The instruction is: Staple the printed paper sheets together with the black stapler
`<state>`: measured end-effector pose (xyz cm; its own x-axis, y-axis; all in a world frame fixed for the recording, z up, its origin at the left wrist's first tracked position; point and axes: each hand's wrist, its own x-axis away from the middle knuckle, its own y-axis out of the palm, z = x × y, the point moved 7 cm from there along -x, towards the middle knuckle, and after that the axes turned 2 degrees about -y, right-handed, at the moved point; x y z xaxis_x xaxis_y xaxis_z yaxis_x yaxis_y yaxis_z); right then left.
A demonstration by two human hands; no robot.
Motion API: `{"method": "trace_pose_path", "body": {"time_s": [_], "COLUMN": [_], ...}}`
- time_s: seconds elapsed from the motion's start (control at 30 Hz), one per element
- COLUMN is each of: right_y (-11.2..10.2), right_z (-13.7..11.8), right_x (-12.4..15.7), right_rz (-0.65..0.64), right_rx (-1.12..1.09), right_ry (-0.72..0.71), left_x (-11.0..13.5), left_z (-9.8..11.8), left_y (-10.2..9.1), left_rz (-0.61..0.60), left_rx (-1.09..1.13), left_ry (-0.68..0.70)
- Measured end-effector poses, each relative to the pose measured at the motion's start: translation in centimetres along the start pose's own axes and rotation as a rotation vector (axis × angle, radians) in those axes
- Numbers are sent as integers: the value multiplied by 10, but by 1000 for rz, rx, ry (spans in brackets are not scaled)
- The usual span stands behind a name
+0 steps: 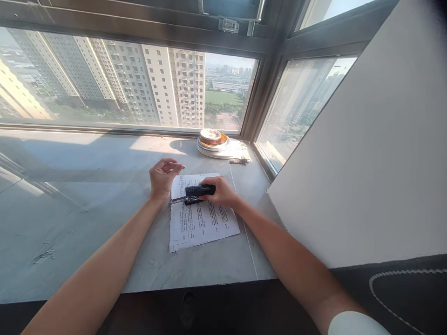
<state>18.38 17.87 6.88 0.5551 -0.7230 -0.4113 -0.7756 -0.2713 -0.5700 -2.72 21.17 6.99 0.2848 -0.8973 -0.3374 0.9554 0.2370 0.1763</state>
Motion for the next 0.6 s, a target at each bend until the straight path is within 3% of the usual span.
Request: {"method": "trace_pose_path", "body": {"time_s": [0.07,0.17,0.23,0.47,0.53,0.6], "right_y": [0,-13,-19,-11,-25,-48], "right_z": [-2,-8,-12,-17,-6,17], "right_x": [-1,-3,-3,-3,-1,6], "right_rz": [-26,143,254,300,404,544], "right_rx": [10,33,45,16,56,137], "right_ry": [-17,-38,-43,-40,4,110], "left_x": [7,15,18,19,14,3], "left_z": [6,9,9,6,5,3], "left_y": [12,25,29,35,29,8], "left_rz": [-122,-278,-326,-439,-383,-177], "left_rx": [-94,-217,-247,-166,-155,-209], "left_ry": [41,96,107,38,24,26]}}
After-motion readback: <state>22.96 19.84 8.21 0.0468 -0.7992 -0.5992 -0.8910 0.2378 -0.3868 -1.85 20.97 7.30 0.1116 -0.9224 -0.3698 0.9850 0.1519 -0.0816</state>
